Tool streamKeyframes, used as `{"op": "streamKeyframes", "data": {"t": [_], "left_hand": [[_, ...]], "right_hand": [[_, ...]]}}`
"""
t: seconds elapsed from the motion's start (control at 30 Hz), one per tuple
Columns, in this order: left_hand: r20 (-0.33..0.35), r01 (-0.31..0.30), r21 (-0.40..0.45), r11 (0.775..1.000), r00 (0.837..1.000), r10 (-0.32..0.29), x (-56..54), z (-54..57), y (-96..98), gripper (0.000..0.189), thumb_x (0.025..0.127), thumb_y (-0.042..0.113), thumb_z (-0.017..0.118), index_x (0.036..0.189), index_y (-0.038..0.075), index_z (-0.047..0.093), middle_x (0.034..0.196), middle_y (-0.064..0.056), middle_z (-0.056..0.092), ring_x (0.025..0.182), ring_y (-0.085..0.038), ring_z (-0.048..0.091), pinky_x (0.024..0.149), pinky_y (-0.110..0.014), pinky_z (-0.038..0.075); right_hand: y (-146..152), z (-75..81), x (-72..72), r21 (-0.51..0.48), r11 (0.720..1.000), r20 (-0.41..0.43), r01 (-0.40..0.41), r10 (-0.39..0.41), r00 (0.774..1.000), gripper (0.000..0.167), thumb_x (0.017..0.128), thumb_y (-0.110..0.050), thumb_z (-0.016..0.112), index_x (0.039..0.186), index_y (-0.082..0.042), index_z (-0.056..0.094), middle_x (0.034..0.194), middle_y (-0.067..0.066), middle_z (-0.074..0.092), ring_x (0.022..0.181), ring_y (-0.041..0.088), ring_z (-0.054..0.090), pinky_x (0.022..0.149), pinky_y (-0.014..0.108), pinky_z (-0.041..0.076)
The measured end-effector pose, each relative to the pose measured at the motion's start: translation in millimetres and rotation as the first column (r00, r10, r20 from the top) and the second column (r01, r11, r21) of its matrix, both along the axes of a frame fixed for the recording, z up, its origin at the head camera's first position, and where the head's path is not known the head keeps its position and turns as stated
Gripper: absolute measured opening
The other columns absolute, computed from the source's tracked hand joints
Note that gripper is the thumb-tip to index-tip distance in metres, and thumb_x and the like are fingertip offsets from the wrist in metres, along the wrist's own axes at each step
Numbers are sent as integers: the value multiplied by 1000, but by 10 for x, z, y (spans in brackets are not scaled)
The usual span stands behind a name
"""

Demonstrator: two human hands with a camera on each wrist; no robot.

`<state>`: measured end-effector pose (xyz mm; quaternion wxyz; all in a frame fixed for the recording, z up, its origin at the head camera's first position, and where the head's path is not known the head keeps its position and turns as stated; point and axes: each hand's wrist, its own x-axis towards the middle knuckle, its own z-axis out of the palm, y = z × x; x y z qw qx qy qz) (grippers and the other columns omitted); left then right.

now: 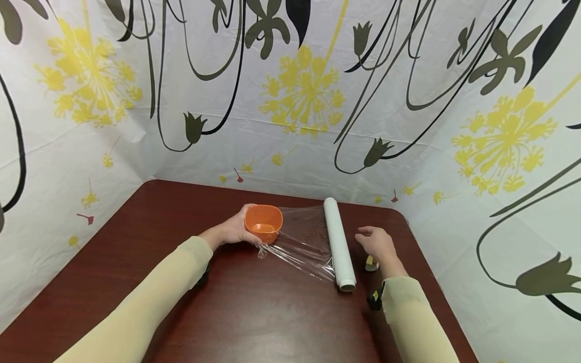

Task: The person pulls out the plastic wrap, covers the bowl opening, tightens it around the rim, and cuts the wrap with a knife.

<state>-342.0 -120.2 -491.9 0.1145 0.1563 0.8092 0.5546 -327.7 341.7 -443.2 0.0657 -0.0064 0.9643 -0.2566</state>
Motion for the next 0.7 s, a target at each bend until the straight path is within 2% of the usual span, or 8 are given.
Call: {"op": "streamKeyframes", "data": {"t": [0.07, 0.17, 0.27, 0.33, 0.43, 0.57, 0.63, 0.7], "left_hand": [[-3, 0, 0, 1000, 1000, 0, -1, 4, 2, 120, 76, 15, 101, 166, 14, 22, 160, -18, 49, 143, -36, 53, 124, -52, 46], [2, -1, 0, 1000, 1000, 1, -1, 11, 6, 120, 76, 14, 101, 166, 13, 22, 161, -18, 48, 143, -36, 53, 123, -52, 46], [5, 6, 4, 1000, 1000, -6, -5, 10, 9, 119, 77, 14, 101, 166, 13, 22, 161, -18, 48, 143, -36, 53, 122, -51, 48], [2, 9, 8, 1000, 1000, -9, -13, 8, 10, 119, 77, 13, 101, 166, 13, 22, 161, -17, 48, 142, -36, 53, 122, -51, 48], [-4, 9, 7, 1000, 1000, -9, -24, 6, 12, 119, 77, 13, 101, 166, 14, 22, 161, -17, 48, 142, -36, 53, 122, -50, 48], [-7, 3, 3, 1000, 1000, -3, -27, 0, 10, 119, 77, 13, 101, 166, 13, 22, 161, -17, 48, 143, -36, 53, 123, -51, 47], [-5, 2, 1, 1000, 1000, -2, -26, -3, 7, 118, 77, 14, 101, 166, 13, 22, 161, -17, 48, 143, -36, 53, 123, -51, 47], [-2, 3, 3, 1000, 1000, -3, -25, -8, 5, 118, 77, 13, 101, 166, 14, 22, 161, -17, 48, 143, -36, 53, 123, -51, 47]], "right_hand": [[60, -2, -3, 82, 996, -2, 46, -45, 999, 58, 112, -35, 57, 152, 7, 57, 149, 37, 59, 132, 55, 61, 101, 63, 56], [126, -32, 11, 171, 976, 50, 135, -145, 988, 74, 110, -38, 57, 151, 21, 42, 148, 48, 49, 129, 60, 57, 101, 66, 54], [171, -91, 27, 191, 956, 114, 224, -248, 962, 91, 108, -44, 59, 149, 31, 26, 142, 54, 43, 123, 62, 57, 97, 65, 55], [189, -129, 39, 177, 948, 136, 264, -290, 947, 97, 107, -47, 61, 145, 33, 22, 131, 52, 48, 113, 58, 63, 91, 60, 58], [205, -162, 52, 149, 949, 125, 279, -298, 946, 85, 106, -47, 63, 131, 29, 35, 103, 37, 61, 88, 43, 70, 73, 47, 60], [238, -205, 33, 121, 963, 86, 242, -253, 964, 54, 108, -42, 59, 96, 10, 56, 74, 14, 63, 67, 27, 66, 60, 36, 54], [265, -242, 4, 105, 967, 51, 234, -240, 970, 50, 108, -42, 54, 85, 2, 59, 70, 11, 62, 66, 26, 63, 61, 36, 51], [275, -280, -28, 59, 967, 0, 249, -250, 968, 52, 107, -43, 49, 88, 4, 61, 75, 15, 63, 69, 29, 62, 64, 38, 50]]}}
